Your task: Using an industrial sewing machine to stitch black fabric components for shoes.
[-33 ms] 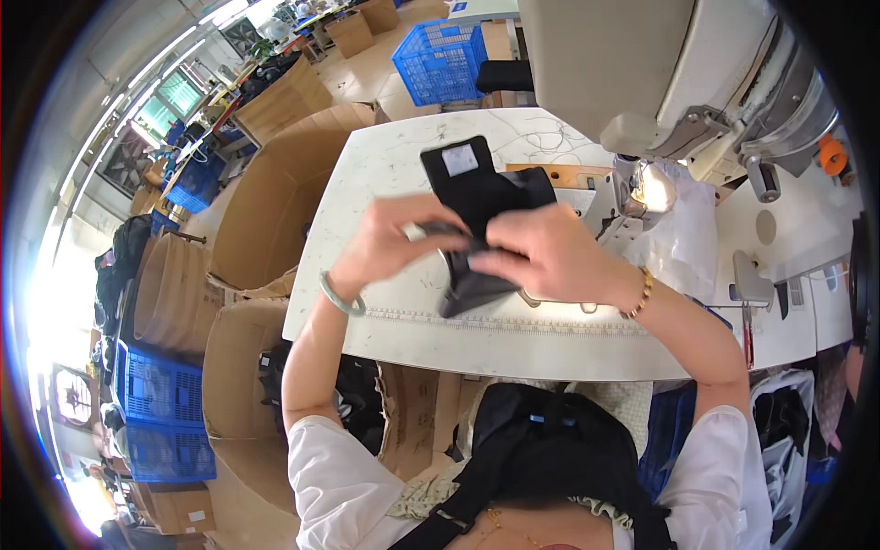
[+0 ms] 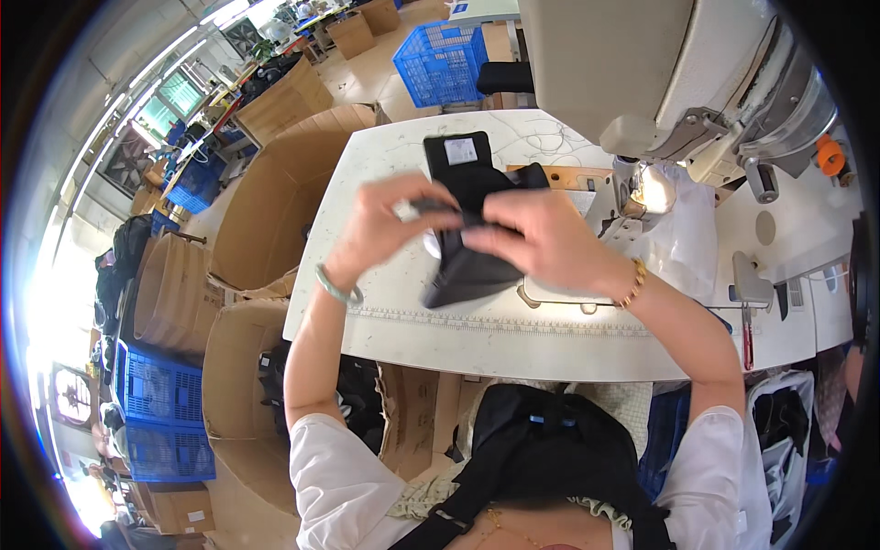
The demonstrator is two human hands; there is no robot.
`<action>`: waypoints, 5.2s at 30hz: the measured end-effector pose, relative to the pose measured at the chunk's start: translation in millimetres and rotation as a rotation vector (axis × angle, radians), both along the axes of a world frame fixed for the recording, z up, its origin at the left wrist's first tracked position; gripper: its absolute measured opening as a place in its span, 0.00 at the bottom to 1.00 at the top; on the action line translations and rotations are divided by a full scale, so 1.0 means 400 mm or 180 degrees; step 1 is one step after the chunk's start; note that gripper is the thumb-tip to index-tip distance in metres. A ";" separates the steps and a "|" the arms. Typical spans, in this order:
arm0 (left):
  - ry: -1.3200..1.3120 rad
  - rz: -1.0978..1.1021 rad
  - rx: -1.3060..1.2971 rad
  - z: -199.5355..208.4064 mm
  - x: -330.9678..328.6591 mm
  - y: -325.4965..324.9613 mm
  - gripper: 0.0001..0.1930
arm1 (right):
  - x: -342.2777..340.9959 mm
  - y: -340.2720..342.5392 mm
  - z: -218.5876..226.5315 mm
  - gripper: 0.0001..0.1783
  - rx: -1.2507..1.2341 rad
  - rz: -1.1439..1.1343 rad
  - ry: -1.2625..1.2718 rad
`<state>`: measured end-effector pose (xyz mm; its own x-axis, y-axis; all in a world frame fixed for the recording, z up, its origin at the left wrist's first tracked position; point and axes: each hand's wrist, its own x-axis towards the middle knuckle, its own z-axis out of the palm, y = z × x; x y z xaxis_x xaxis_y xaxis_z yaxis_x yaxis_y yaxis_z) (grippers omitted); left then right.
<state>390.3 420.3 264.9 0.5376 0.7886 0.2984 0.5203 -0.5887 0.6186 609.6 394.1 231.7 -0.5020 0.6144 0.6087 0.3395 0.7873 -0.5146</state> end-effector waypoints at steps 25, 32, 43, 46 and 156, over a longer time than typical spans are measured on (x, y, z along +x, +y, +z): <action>0.0108 0.1051 0.2325 -0.218 0.248 0.134 0.29 | 0.333 -0.135 -0.145 0.19 -0.0386 -0.2069 0.3033; 0.0304 0.0504 0.2460 -0.166 0.393 0.195 0.06 | 0.424 0.166 -0.164 0.13 -0.1463 -0.2134 0.0640; 0.1339 0.0143 0.2709 -0.127 0.400 0.112 0.02 | 0.412 0.048 -0.085 0.13 0.0452 -0.1737 0.0890; 0.0923 -0.0022 0.2464 -0.121 0.398 0.105 0.05 | 0.396 0.020 -0.077 0.13 0.1054 -0.1893 0.0769; -0.0266 -0.0535 0.3281 -0.123 0.387 0.000 0.16 | 0.398 -0.053 -0.032 0.17 0.1680 -0.1418 0.0195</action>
<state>545.0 420.4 215.8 0.5634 0.0484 0.8247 0.3618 -0.9119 -0.1937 768.9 372.9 219.0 -0.2258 0.3679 0.9020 0.6711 0.7299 -0.1297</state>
